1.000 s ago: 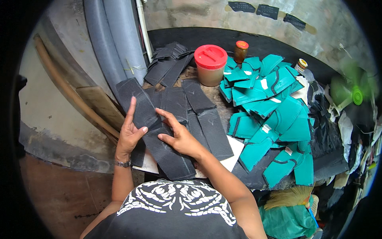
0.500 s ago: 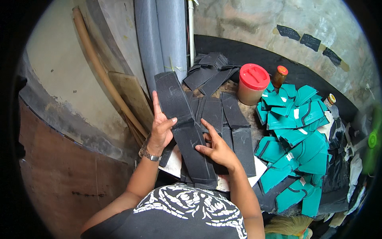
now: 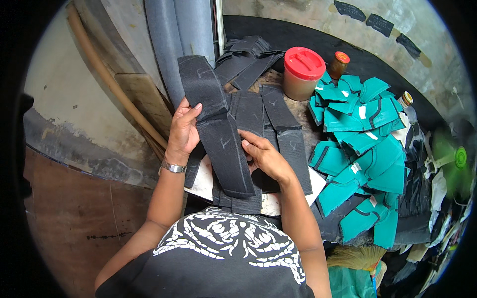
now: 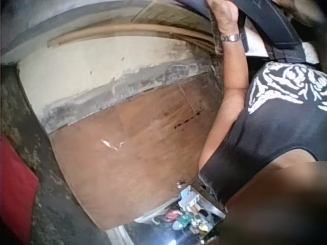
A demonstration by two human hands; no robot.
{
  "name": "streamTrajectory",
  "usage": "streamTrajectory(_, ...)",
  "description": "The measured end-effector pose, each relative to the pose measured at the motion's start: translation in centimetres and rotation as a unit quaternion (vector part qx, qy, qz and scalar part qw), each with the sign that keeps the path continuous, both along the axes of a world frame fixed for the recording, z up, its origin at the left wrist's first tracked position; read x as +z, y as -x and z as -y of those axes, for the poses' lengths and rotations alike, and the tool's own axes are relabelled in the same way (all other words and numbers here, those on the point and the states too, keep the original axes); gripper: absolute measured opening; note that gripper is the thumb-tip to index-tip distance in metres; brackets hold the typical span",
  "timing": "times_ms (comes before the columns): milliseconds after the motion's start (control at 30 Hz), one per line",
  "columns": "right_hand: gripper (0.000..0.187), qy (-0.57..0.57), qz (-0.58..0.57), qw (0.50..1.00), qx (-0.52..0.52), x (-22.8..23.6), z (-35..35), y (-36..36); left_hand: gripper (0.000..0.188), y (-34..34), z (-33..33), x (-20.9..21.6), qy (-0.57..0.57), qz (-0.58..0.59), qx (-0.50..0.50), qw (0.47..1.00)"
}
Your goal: The person folds multiple teal and black fabric pieces one at a time on a worktable, smoothing each piece and stacking them into separate piles. The person also closes a container with a red lid during the process.
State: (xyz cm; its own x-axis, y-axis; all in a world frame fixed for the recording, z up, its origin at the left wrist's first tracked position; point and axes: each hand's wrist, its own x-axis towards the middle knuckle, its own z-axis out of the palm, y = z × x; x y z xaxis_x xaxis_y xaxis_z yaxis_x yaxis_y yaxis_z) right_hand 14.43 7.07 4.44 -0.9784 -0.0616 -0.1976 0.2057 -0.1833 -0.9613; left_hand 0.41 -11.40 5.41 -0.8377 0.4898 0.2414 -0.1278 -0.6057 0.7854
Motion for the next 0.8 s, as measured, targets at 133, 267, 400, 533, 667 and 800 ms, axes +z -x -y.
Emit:
streamTrajectory(133,0.050,0.021,0.001,1.000,0.006,-0.4,-0.3,0.1,0.031,0.0,0.0,0.2,-0.002,0.015,-0.019,1.000)
streamTrajectory(267,0.048,-0.015,-0.007,1.000,0.014,-0.4,-0.5,0.2,0.027,-0.3,0.0,0.4,-0.010,0.037,-0.037,0.999)
streamTrajectory(400,0.045,0.046,-0.006,0.999,0.004,-0.6,-0.3,0.4,0.024,-0.5,0.1,0.4,-0.009,0.043,-0.039,0.998)
streamTrajectory(533,0.039,0.007,-0.032,0.999,-0.021,-1.3,-0.6,0.4,0.026,-0.7,0.3,0.2,-0.014,0.065,-0.033,0.997)
streamTrajectory(667,0.033,-0.172,-0.172,0.953,-0.180,-1.8,-1.9,0.9,0.030,-0.6,0.5,0.0,0.005,0.086,-0.014,0.996)
streamTrajectory(800,0.031,-0.471,-0.206,0.750,-0.416,-2.2,-5.0,1.0,0.029,-0.7,0.6,-0.1,-0.010,0.107,-0.050,0.993)
